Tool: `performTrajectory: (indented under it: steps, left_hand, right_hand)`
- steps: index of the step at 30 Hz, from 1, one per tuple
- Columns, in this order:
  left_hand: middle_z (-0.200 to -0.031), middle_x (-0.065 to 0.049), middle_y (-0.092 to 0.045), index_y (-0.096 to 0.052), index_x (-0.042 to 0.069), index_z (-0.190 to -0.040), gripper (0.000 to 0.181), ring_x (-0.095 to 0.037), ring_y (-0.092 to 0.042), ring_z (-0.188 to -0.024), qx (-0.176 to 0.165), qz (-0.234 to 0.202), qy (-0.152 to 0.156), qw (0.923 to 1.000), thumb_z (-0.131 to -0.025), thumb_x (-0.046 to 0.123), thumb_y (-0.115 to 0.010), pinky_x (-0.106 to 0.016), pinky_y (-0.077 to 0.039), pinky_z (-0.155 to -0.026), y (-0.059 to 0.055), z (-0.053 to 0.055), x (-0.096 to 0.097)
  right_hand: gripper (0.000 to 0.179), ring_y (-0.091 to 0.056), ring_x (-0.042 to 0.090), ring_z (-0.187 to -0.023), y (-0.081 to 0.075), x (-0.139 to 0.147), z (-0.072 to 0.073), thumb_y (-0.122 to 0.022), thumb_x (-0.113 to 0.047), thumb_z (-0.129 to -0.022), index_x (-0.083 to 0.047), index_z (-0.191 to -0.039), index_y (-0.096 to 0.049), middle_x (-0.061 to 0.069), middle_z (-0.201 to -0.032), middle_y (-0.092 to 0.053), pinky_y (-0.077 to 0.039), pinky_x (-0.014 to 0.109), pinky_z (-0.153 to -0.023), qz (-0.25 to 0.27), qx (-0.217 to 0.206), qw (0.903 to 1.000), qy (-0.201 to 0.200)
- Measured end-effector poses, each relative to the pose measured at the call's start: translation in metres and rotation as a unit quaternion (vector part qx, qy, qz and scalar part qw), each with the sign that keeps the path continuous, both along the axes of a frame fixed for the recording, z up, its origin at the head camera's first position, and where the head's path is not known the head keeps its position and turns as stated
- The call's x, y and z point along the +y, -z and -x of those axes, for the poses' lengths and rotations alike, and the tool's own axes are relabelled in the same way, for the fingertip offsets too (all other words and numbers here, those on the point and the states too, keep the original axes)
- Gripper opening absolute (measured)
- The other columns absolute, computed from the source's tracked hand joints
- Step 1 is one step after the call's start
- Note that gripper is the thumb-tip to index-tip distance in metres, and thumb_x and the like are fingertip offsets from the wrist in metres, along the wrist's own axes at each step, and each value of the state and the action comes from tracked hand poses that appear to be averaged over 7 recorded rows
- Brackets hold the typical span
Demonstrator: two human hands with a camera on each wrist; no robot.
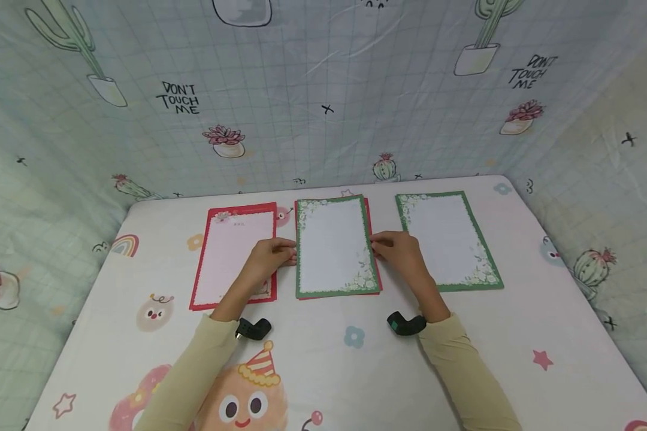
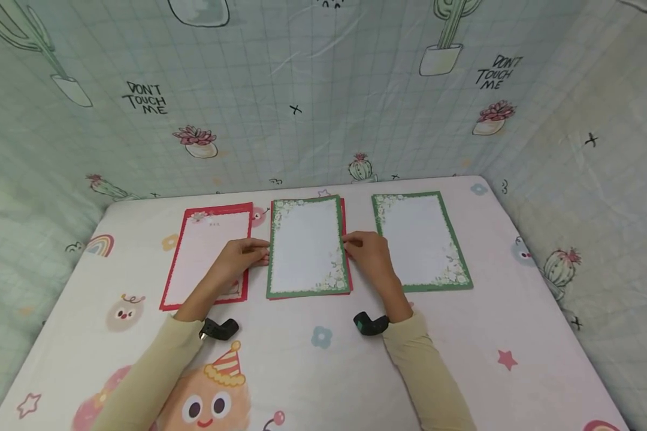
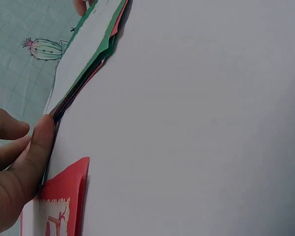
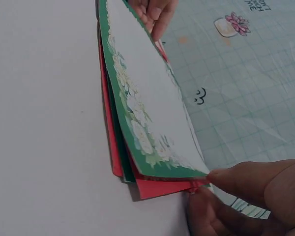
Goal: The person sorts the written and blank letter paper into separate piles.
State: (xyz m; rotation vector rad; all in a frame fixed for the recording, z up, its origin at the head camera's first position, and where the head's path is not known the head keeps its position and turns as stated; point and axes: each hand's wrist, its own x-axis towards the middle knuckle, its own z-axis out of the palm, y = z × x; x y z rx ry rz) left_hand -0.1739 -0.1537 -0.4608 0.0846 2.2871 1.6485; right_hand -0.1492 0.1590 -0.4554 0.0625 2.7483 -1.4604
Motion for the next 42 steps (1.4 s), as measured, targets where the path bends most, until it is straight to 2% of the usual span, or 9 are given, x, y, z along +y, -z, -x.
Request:
performTrajectory:
  steps: [6, 12, 15, 19, 25, 35, 38, 42]
  left_hand:
    - [-0.113, -0.020, -0.064, -0.059, -0.004, -0.133, 0.035, -0.022, -0.070, -0.090, 0.006, -0.032, -0.009, 0.9994, -0.100, 0.008, -0.064, -0.033, -0.061, -0.085, 0.000, -0.004, 0.002]
    - [-0.105, -0.013, -0.070, -0.050, 0.003, -0.143, 0.053, -0.017, -0.069, -0.085, 0.007, -0.016, -0.041, 0.9990, -0.096, 0.011, -0.072, -0.029, -0.061, -0.082, -0.002, -0.004, 0.005]
    - [-0.100, -0.012, -0.070, -0.051, 0.001, -0.143, 0.052, -0.016, -0.068, -0.084, 0.003, -0.024, -0.042, 0.9988, -0.096, 0.009, -0.071, -0.032, -0.062, -0.081, -0.004, -0.005, 0.005]
    - [-0.096, -0.009, -0.063, -0.058, -0.004, -0.135, 0.040, -0.014, -0.065, -0.084, -0.013, -0.040, -0.037, 0.9984, -0.098, 0.006, -0.067, -0.032, -0.062, -0.079, -0.005, -0.006, 0.003]
    - [-0.096, -0.006, -0.060, -0.063, -0.005, -0.129, 0.034, -0.012, -0.063, -0.083, -0.031, -0.046, -0.052, 0.9971, -0.097, 0.006, -0.068, -0.025, -0.061, -0.076, -0.005, -0.006, 0.002]
    - [-0.100, -0.007, -0.060, -0.064, -0.002, -0.129, 0.034, -0.011, -0.062, -0.084, -0.043, -0.081, -0.064, 0.9937, -0.097, 0.005, -0.069, -0.022, -0.060, -0.074, -0.004, -0.007, 0.003]
    - [-0.103, -0.008, -0.062, -0.062, -0.003, -0.130, 0.034, -0.011, -0.064, -0.085, -0.050, -0.095, -0.056, 0.9927, -0.097, 0.005, -0.068, -0.023, -0.060, -0.075, -0.004, -0.007, 0.004]
    - [-0.108, -0.009, -0.066, -0.062, -0.002, -0.130, 0.034, -0.013, -0.065, -0.088, -0.056, -0.098, -0.051, 0.9923, -0.100, 0.011, -0.066, -0.024, -0.061, -0.076, -0.002, -0.005, 0.005]
  right_hand:
    - [0.022, -0.068, 0.027, -0.101, 0.001, -0.004, -0.003, -0.070, -0.013, -0.096, -0.005, -0.115, -0.076, 0.014, -0.108, -0.075, -0.055, 0.040, -0.085, -0.003, 0.022, 0.9997, 0.008]
    - [0.020, -0.069, 0.023, -0.089, 0.000, -0.009, -0.003, -0.071, -0.017, -0.096, -0.004, -0.110, -0.075, 0.012, -0.100, -0.075, -0.054, 0.029, -0.072, 0.032, 0.016, 0.9993, 0.003]
    - [0.021, -0.070, 0.023, -0.084, -0.002, -0.011, -0.004, -0.069, -0.016, -0.098, -0.001, -0.112, -0.073, 0.013, -0.099, -0.075, -0.053, 0.029, -0.071, 0.060, 0.001, 0.9982, -0.009]
    - [0.027, -0.071, 0.025, -0.088, -0.006, -0.013, -0.006, -0.067, -0.017, -0.098, 0.000, -0.119, -0.070, 0.015, -0.105, -0.074, -0.056, 0.031, -0.075, 0.068, -0.013, 0.9976, -0.002]
    - [0.036, -0.071, 0.026, -0.096, -0.005, -0.012, -0.006, -0.064, -0.019, -0.100, 0.001, -0.130, -0.065, 0.016, -0.114, -0.072, -0.057, 0.033, -0.083, 0.057, -0.030, 0.9979, 0.012]
    - [0.040, -0.068, 0.030, -0.106, -0.003, -0.010, -0.003, -0.067, -0.018, -0.099, 0.003, -0.133, -0.062, 0.018, -0.117, -0.070, -0.057, 0.042, -0.091, 0.023, -0.007, 0.9997, 0.007]
    - [0.034, -0.066, 0.030, -0.098, -0.004, -0.010, -0.002, -0.065, -0.017, -0.101, 0.004, -0.127, -0.065, 0.018, -0.110, -0.070, -0.057, 0.040, -0.084, 0.036, 0.011, 0.9993, 0.001]
    - [0.026, -0.063, 0.028, -0.086, -0.008, -0.010, -0.001, -0.058, -0.016, -0.104, 0.003, -0.118, -0.068, 0.015, -0.095, -0.067, -0.057, 0.036, -0.076, 0.081, 0.016, 0.9966, -0.006]
